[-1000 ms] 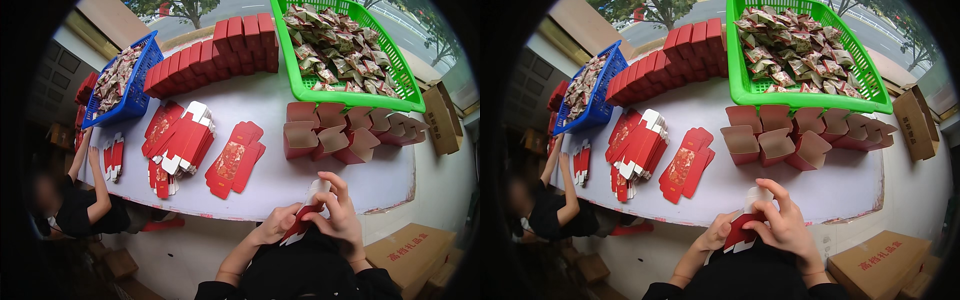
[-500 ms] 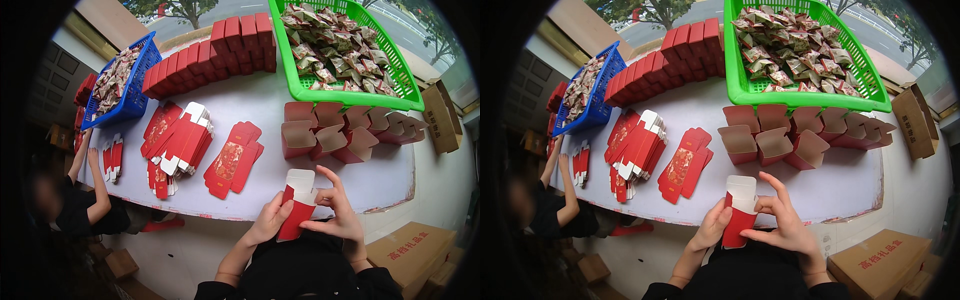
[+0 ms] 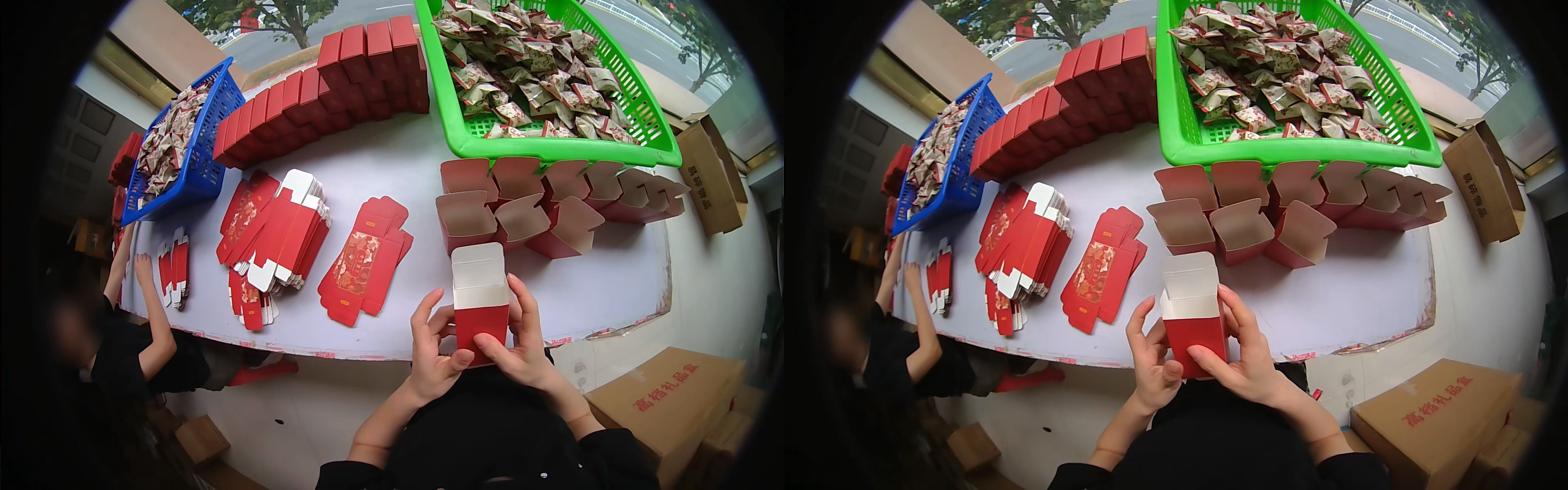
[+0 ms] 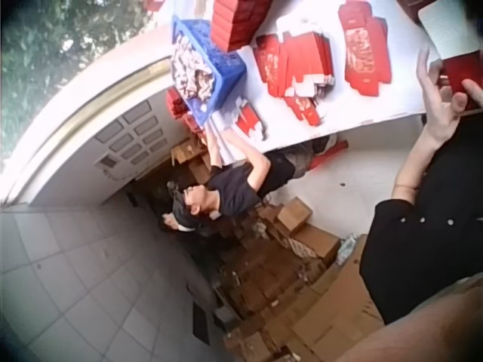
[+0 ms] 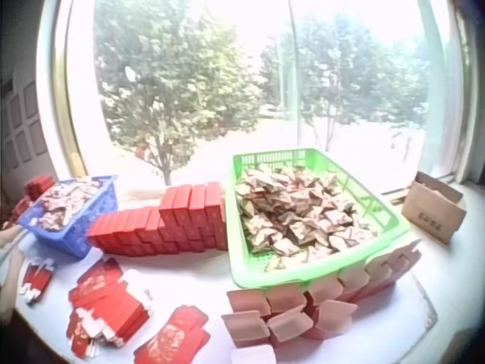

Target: The person folds flat red cardboard pieces into small rectangular boxes and places them upright on the table. The hands repeatedly pick, fold, and stack the boxes while another person works nearby.

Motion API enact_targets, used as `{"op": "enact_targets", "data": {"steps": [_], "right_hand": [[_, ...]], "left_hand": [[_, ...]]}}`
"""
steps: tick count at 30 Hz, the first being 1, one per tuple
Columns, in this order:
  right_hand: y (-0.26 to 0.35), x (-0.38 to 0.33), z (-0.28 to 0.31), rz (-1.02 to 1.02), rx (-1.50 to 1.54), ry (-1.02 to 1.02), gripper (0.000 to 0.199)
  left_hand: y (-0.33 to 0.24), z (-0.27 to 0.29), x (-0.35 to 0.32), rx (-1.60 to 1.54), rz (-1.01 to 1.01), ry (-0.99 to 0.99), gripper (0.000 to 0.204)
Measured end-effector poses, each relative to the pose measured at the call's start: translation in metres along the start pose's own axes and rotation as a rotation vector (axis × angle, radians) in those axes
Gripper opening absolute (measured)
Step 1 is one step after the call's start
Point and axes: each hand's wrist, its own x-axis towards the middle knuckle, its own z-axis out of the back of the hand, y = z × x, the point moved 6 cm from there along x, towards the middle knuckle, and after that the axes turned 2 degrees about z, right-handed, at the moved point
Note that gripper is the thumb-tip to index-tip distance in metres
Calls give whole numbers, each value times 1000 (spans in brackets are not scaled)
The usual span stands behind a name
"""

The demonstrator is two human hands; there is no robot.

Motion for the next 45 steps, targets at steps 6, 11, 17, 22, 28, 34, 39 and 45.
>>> {"op": "enact_targets", "data": {"steps": [6,11,17,22,28,34,39,45], "right_hand": [[0,-2,0,71,-19,44,61],[0,-6,0,185,-54,25,37],[-1,-9,1,183,122,-245,24],[4,-3,-1,94,326,-321,37],[-6,-8,-2,27,274,-318,34],[8,2,-5,254,125,-149,14],[5,-2,-7,251,138,-191,26],[5,-1,-4,191,97,-205,24]], "left_hand": [[4,0,-3,244,-90,-30,52],[2,1,-3,396,-260,-16,30],[-6,-10,3,420,-270,-33,26],[-2,-15,1,173,-273,-89,39],[0,-11,3,325,-194,-85,38],[4,-5,3,233,-247,-69,22],[-2,-5,4,299,-323,-52,27],[-6,-10,1,458,-380,-46,35]]}}
